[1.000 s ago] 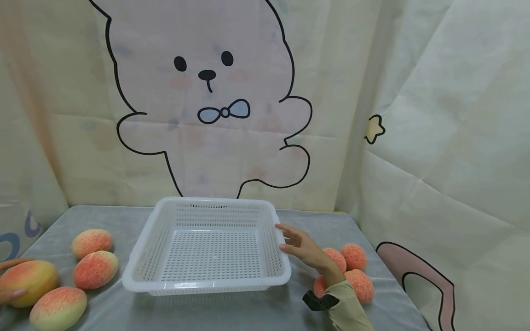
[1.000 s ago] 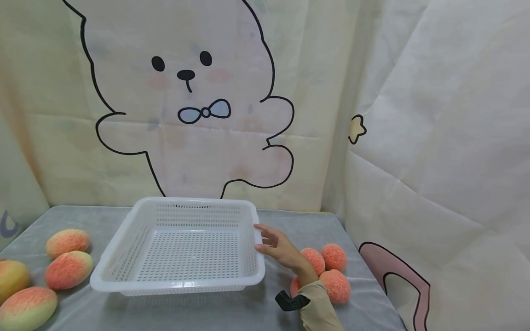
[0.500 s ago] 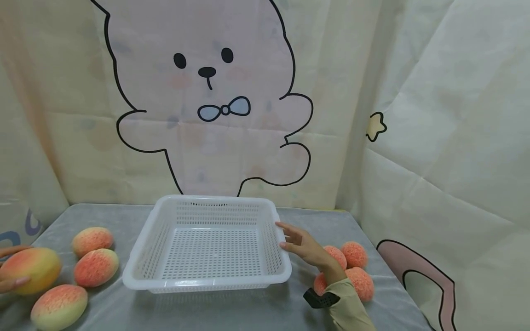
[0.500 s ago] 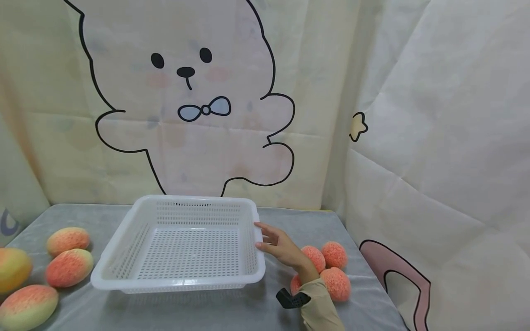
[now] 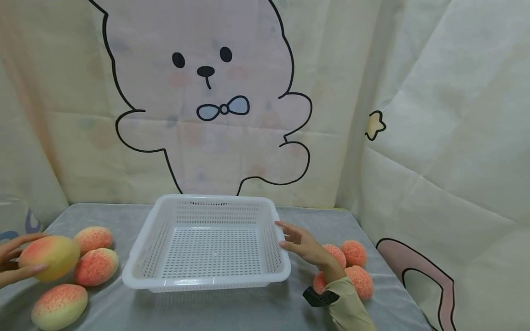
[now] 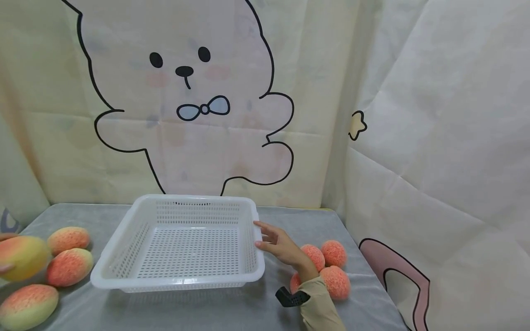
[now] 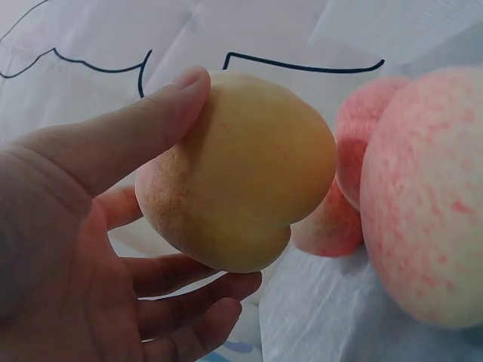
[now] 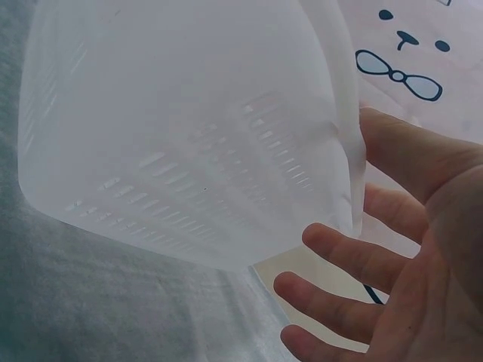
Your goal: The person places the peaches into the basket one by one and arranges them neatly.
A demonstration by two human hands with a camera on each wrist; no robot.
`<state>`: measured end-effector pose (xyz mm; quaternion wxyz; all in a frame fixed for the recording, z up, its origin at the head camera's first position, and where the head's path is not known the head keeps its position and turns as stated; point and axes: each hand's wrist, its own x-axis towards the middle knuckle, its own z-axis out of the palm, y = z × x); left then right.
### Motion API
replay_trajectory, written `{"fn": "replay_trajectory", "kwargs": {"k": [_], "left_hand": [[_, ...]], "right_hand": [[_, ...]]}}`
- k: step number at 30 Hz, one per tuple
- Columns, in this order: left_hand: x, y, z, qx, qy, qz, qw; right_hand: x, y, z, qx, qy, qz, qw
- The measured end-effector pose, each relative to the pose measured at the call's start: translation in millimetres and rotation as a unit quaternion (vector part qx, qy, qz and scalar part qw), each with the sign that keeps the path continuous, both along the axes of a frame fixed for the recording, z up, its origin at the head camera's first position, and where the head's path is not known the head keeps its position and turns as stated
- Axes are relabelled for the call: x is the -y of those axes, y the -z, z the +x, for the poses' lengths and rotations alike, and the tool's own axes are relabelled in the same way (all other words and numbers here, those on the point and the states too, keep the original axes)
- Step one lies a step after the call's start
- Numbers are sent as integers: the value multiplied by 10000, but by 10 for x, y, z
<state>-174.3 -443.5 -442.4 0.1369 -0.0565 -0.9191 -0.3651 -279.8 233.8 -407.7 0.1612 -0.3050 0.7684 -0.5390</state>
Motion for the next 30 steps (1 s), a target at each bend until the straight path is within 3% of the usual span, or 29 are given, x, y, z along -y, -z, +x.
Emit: {"fn": "replay_trajectory", "kwargs": {"k": [2,5,11,15,18,24,30], "left_hand": [[-92,-103,16,78,6,-78,9999],[-176,-172,10,163,-79,-208,9996],[-212,-279,-86,775,-144,-576,9952],[-252,-335,-94,701,-134,-631,9955],[-299,-414,-94,748,-7,-630,9952],[-409,-530,-121,1266,141,-718,9892],[-532,-580,-137,1280,344,-739,9884]], "right_hand": [[1,0,-7,-8,-44,-29,10000],[2,-3,-16,-15,-151,-133,9998],[12,-21,-12,55,-191,-233,9995],[16,-27,-10,86,-147,-188,9997],[19,-26,-15,99,-133,-176,9997],[20,-22,-11,132,-134,-196,9996],[9,-22,8,103,-77,-133,9998]]}}
